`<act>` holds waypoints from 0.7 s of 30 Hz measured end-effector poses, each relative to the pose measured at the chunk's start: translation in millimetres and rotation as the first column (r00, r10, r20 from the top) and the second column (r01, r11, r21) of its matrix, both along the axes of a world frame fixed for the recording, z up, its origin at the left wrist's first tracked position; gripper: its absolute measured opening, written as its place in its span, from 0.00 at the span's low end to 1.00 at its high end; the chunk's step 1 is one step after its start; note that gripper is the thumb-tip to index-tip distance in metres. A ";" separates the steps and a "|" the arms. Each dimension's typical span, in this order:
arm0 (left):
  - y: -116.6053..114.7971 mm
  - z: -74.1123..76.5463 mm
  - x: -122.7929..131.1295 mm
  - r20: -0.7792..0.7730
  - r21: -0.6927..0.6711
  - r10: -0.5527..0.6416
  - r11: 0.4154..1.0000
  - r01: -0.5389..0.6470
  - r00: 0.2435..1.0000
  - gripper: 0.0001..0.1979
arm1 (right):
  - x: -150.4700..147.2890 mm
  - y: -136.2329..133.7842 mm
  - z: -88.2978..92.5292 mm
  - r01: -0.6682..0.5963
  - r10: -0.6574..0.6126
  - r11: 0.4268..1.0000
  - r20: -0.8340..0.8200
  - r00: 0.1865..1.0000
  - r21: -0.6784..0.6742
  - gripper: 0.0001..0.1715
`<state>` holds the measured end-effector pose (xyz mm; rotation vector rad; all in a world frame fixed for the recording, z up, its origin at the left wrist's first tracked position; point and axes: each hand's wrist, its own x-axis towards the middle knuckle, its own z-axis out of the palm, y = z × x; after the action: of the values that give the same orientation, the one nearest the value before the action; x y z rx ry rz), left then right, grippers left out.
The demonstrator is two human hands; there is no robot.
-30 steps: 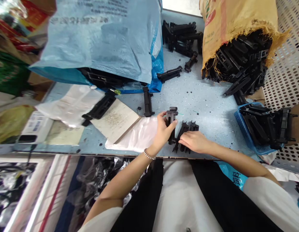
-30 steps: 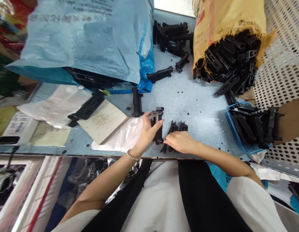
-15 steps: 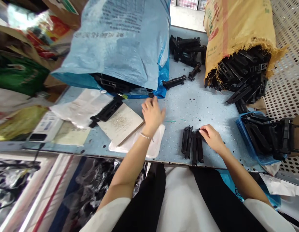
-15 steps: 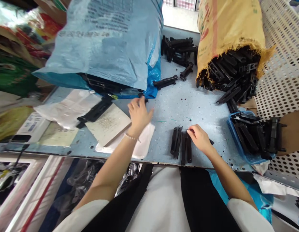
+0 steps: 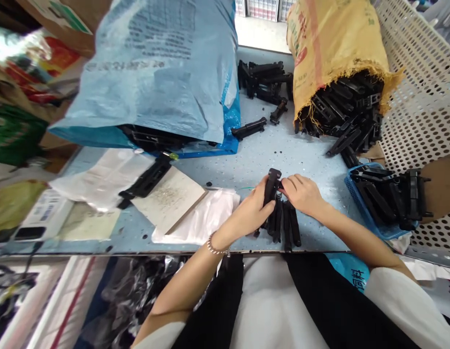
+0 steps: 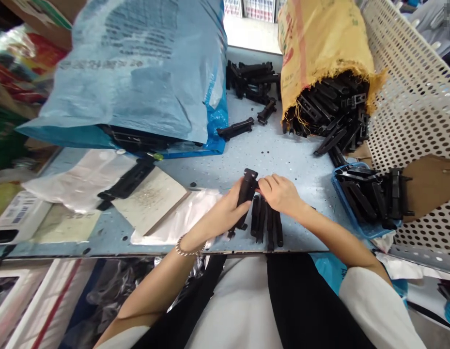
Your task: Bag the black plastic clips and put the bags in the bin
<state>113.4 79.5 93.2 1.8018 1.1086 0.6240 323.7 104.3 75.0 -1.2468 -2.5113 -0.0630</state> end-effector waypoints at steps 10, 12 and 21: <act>14.3 -38.5 8.3 0.213 -0.263 0.296 0.935 -0.238 0.931 0.39 | -1.7 -20.4 -23.5 -0.075 0.035 0.949 -0.133 0.991 -0.306 0.27; 19.3 -41.8 7.6 0.235 -0.302 0.369 0.907 -0.294 0.899 0.37 | -13.1 -35.9 -21.3 -0.195 0.181 0.960 -0.086 0.980 -0.203 0.25; -11.3 -65.6 -3.1 0.227 -0.244 0.533 0.841 -0.482 0.815 0.31 | -36.3 -58.3 -41.0 -0.295 0.305 0.924 0.002 0.952 -0.244 0.21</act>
<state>110.3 68.2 27.5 1.2035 1.4038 1.0354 287.4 46.1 34.0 -0.9315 -2.7795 0.3028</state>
